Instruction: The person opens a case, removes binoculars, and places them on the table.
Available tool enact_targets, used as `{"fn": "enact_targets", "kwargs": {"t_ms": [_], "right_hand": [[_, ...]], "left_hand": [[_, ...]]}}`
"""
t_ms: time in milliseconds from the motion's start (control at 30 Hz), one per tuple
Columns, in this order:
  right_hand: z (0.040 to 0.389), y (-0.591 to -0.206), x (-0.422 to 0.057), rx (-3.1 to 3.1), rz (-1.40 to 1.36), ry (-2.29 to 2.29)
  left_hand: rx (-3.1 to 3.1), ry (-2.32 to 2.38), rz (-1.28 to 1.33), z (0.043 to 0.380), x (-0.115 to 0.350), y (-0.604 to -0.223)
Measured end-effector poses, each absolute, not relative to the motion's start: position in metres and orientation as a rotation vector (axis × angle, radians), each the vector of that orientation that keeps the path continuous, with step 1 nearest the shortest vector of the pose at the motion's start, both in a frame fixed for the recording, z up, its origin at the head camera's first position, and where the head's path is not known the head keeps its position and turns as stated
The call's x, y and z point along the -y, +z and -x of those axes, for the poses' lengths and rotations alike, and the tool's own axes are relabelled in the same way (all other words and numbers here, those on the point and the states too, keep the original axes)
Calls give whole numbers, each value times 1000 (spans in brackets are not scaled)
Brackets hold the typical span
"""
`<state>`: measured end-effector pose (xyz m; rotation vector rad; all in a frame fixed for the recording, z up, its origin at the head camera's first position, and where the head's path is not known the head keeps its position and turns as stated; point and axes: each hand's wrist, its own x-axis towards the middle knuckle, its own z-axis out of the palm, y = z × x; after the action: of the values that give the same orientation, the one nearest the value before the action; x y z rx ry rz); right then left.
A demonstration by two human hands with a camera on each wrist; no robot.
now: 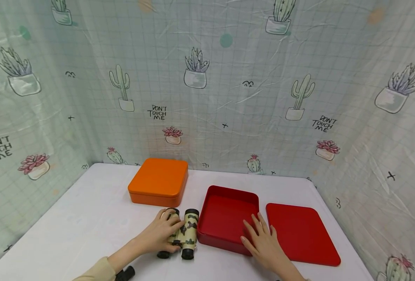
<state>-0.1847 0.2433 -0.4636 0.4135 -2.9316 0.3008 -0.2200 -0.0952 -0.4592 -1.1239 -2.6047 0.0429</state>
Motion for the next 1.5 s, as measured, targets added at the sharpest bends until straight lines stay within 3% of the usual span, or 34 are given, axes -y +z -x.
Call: {"fn": "enact_targets", "kwargs": {"t_ms": [600, 1500], "right_hand": [[185, -461, -243, 2937, -412, 328], [191, -428, -239, 2927, -522, 611]], "left_hand": [[2645, -59, 1090, 212, 105, -456], [2510, -310, 939, 210, 131, -440]]}}
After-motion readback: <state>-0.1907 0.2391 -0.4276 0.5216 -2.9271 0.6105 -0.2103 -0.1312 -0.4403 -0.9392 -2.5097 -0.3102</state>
